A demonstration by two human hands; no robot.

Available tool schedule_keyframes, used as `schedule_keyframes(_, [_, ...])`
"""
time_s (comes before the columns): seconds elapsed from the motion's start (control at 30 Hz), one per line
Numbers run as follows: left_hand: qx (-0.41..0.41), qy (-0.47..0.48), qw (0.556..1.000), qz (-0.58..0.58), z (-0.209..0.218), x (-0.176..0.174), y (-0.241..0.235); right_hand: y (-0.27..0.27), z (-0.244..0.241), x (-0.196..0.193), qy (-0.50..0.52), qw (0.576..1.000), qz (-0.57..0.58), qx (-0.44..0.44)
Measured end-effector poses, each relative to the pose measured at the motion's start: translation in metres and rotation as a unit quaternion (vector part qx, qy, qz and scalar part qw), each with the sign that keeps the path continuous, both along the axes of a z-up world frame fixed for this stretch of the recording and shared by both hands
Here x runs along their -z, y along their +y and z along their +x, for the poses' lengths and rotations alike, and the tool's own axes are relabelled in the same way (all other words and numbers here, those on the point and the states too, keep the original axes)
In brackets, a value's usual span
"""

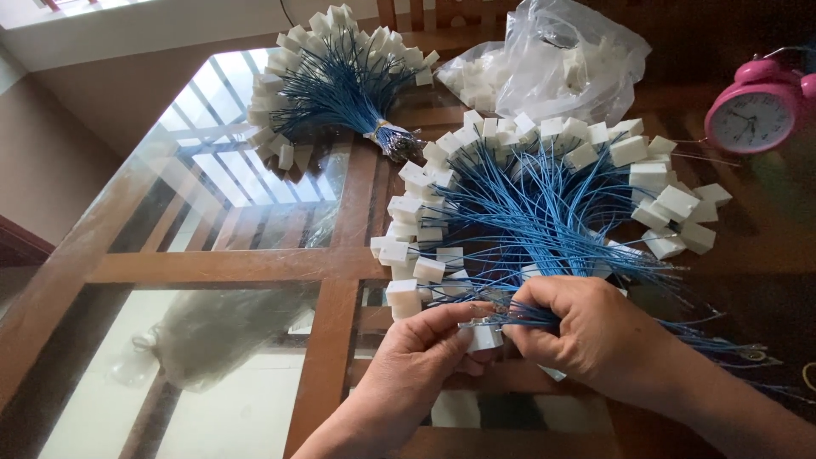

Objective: The person inserts the metal leads of small blue LED lights into the holes of white plastic rectangular blocks. The hands repeatedly pick up an LED, align the leads with the block, and push them through, working on a pile of components on a glass table.

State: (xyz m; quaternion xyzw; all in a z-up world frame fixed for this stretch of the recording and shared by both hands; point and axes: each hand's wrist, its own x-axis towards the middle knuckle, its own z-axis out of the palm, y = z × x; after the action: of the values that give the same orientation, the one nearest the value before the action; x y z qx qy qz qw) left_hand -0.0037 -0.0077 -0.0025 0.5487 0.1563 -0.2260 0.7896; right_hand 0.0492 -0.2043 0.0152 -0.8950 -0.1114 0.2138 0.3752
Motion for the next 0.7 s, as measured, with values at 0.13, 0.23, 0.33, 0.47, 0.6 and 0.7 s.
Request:
schedule_keyframes(0.13, [0.005,-0.017,1.000,-0.008,0.001,0.000,0.002,-0.008,0.005,0.008,-0.032,0.999,0.038,-0.014])
schedule_keyframes(0.23, [-0.003,0.001,1.000,0.014,0.000,-0.010,-0.001,-0.012,0.007,0.012,-0.093,0.995,0.022,-0.035])
schedule_keyframes(0.33, [0.002,0.004,1.000,0.025,-0.001,-0.012,-0.001,-0.010,0.005,0.010,-0.076,0.997,0.019,-0.021])
schedule_keyframes(0.47, [0.004,0.001,1.000,0.028,-0.002,-0.011,-0.002,-0.007,0.002,0.011,-0.088,0.996,0.004,-0.023])
schedule_keyframes(0.6, [0.002,-0.019,0.999,0.033,-0.001,0.001,-0.005,-0.004,0.000,0.013,-0.090,0.996,-0.012,-0.018])
schedule_keyframes(0.7, [-0.008,0.004,0.999,0.040,-0.002,-0.007,-0.007,-0.003,-0.001,0.017,-0.089,0.995,0.007,-0.039])
